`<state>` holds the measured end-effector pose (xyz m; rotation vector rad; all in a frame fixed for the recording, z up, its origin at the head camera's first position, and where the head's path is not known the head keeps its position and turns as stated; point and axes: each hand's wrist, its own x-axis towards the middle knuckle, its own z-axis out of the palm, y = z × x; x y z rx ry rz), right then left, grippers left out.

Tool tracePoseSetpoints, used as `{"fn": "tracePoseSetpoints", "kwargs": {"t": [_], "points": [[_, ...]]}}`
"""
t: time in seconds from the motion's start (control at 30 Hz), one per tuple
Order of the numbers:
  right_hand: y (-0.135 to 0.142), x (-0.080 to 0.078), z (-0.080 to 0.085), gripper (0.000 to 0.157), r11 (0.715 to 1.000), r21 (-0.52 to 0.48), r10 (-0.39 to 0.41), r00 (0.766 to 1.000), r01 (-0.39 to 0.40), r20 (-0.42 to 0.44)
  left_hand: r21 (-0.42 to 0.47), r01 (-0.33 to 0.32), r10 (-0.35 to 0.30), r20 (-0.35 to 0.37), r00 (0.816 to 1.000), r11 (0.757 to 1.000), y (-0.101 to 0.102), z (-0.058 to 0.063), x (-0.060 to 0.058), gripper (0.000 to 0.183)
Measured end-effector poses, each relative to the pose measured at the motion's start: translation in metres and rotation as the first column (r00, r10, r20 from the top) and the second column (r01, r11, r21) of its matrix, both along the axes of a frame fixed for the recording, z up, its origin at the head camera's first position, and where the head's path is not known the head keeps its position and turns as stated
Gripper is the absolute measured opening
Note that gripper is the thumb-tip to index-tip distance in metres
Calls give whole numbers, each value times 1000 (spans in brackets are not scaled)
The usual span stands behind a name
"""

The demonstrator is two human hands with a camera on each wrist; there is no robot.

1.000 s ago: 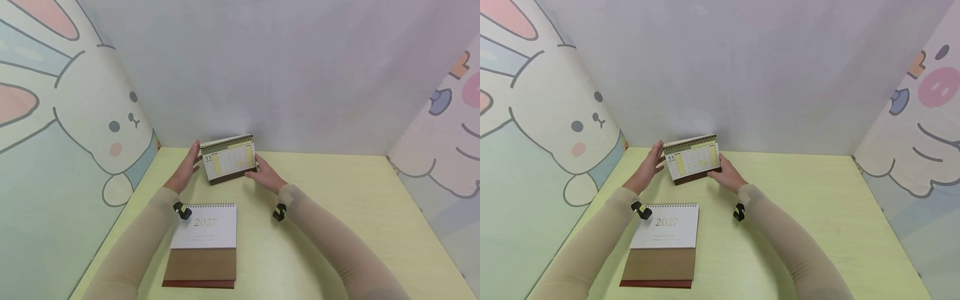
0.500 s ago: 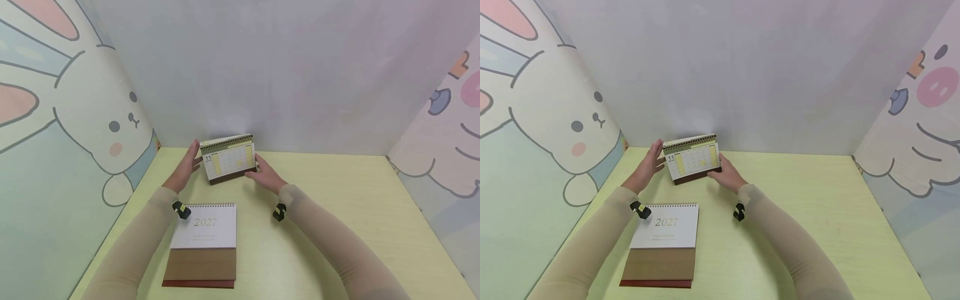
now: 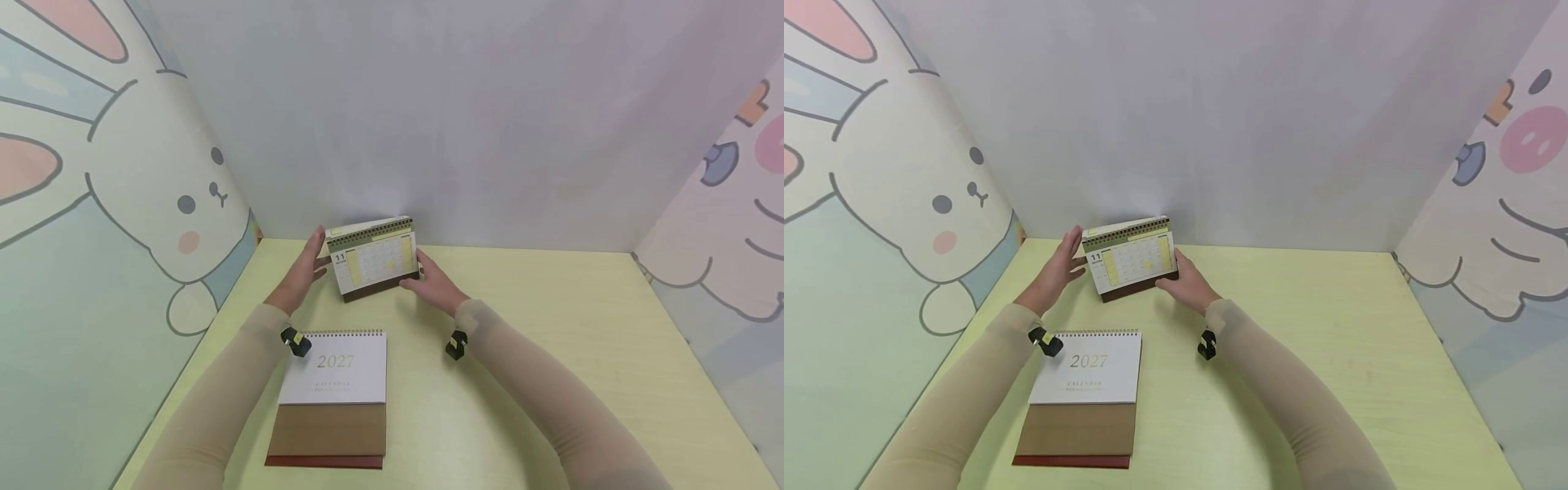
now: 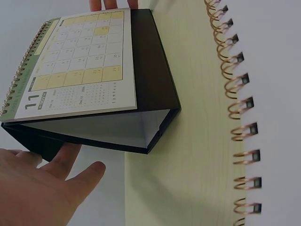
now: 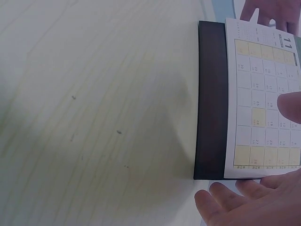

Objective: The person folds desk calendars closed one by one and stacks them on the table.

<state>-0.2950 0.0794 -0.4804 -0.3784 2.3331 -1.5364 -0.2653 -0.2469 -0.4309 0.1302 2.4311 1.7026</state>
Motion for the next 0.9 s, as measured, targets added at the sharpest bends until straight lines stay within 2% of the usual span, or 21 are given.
{"fn": "tracePoseSetpoints", "kwargs": {"t": [0.6, 0.9], "points": [[-1, 0, -3, 99, 1000, -4, -5, 1000, 5, 8, -7, -3, 3, -8, 1000, 1000, -1, 0, 3, 81], [0, 2, 0, 99, 1000, -10, 0, 1000, 0, 9, 1, 6, -6, -39, 999, 1000, -2, -2, 3, 82]]}}
